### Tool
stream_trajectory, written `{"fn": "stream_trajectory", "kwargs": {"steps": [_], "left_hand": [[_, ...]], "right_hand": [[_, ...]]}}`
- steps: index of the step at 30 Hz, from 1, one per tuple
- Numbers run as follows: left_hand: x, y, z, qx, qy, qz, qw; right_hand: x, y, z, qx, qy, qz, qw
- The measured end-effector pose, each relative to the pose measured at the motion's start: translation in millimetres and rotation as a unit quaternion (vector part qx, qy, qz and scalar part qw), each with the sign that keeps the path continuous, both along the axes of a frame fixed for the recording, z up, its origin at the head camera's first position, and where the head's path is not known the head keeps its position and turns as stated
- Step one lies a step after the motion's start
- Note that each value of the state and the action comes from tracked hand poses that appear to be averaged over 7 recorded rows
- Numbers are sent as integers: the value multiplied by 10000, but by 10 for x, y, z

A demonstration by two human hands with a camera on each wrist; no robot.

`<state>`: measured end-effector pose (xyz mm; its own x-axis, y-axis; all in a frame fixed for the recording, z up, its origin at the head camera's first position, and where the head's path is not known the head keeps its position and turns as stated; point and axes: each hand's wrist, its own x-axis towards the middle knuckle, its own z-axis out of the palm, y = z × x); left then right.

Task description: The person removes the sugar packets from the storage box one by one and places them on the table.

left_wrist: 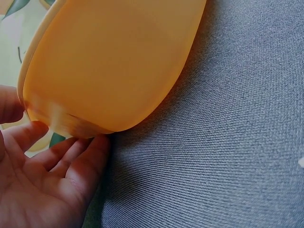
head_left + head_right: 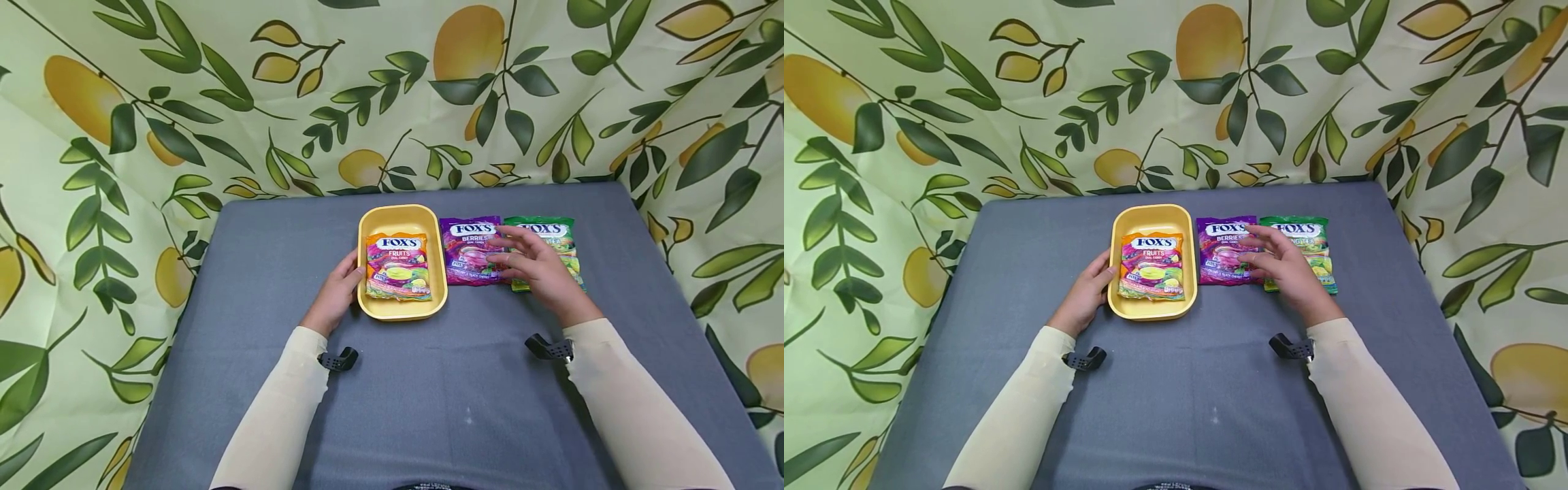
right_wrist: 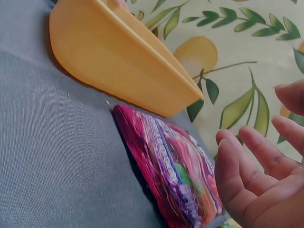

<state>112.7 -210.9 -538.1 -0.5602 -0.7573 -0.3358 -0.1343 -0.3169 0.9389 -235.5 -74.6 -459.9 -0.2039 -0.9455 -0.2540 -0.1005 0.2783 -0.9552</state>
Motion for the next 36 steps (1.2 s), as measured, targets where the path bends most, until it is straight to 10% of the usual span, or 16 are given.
{"fn": "stream_trajectory", "kwargs": {"steps": [26, 36], "left_hand": [[-1, 2, -31, -5, -49, -9, 10000], [-9, -2, -26, 1, 11, 3, 10000]], "right_hand": [[722, -346, 44, -229, -972, 1239, 9873], [1123, -525, 25, 269, -226, 960, 9948]]}}
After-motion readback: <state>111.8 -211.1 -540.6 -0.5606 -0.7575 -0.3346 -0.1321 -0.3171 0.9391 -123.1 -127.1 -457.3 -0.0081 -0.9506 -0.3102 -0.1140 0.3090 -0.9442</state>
